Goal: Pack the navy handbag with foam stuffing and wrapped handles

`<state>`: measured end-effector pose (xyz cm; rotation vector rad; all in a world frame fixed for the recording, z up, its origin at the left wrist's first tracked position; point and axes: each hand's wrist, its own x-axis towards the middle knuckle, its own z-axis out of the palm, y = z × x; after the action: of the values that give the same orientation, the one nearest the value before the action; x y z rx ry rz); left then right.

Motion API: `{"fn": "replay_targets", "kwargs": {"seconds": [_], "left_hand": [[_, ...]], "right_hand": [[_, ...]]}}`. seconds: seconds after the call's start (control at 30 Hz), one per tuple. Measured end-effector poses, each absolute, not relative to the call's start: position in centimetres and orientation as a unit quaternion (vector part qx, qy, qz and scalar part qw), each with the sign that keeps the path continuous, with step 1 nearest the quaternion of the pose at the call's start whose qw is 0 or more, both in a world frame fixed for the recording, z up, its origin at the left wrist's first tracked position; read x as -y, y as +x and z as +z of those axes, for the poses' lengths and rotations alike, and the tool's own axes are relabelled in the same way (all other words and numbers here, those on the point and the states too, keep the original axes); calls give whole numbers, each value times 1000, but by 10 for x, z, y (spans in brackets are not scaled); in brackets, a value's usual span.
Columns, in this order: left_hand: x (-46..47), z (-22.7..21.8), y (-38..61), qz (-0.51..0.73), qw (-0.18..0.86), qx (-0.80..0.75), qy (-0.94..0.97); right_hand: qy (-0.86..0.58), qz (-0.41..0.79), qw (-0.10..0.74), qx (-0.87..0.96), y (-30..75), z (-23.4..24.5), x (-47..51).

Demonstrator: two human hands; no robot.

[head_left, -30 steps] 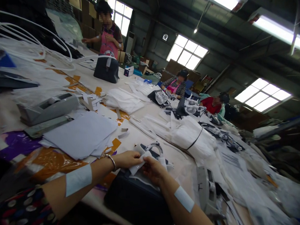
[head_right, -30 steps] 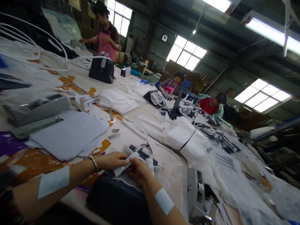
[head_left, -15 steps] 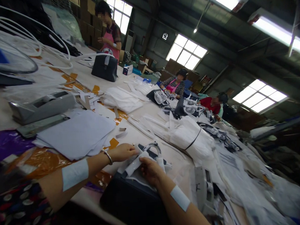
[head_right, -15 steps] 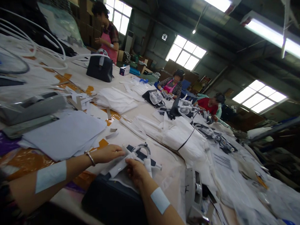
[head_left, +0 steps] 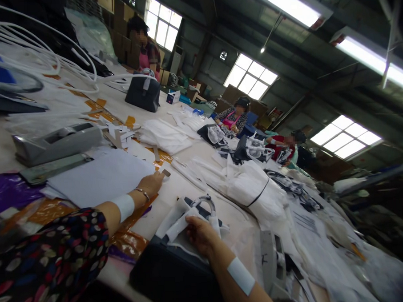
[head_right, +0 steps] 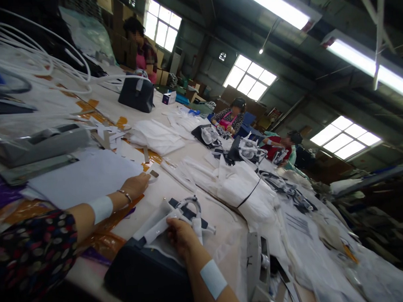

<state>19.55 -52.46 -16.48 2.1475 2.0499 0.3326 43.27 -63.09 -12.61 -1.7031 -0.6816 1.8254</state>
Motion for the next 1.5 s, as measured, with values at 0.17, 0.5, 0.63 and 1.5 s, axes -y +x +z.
{"fn": "replay_targets", "kwargs": {"seconds": [0.17, 0.5, 0.63, 1.5], "left_hand": [[528, -169, 185, 102, 81, -683, 719], [525, -157, 193, 87, 175, -645, 739], [520, -157, 187, 68, 197, -654, 727], [571, -133, 205, 246, 398, -626, 624]], "right_hand": [[-632, 675, 274, 263, 431, -126, 631], [-611, 681, 287, 285, 433, -130, 632], [-615, 678, 280, 291, 432, -127, 632], [-603, 677, 284, 312, 435, -136, 632]]}}
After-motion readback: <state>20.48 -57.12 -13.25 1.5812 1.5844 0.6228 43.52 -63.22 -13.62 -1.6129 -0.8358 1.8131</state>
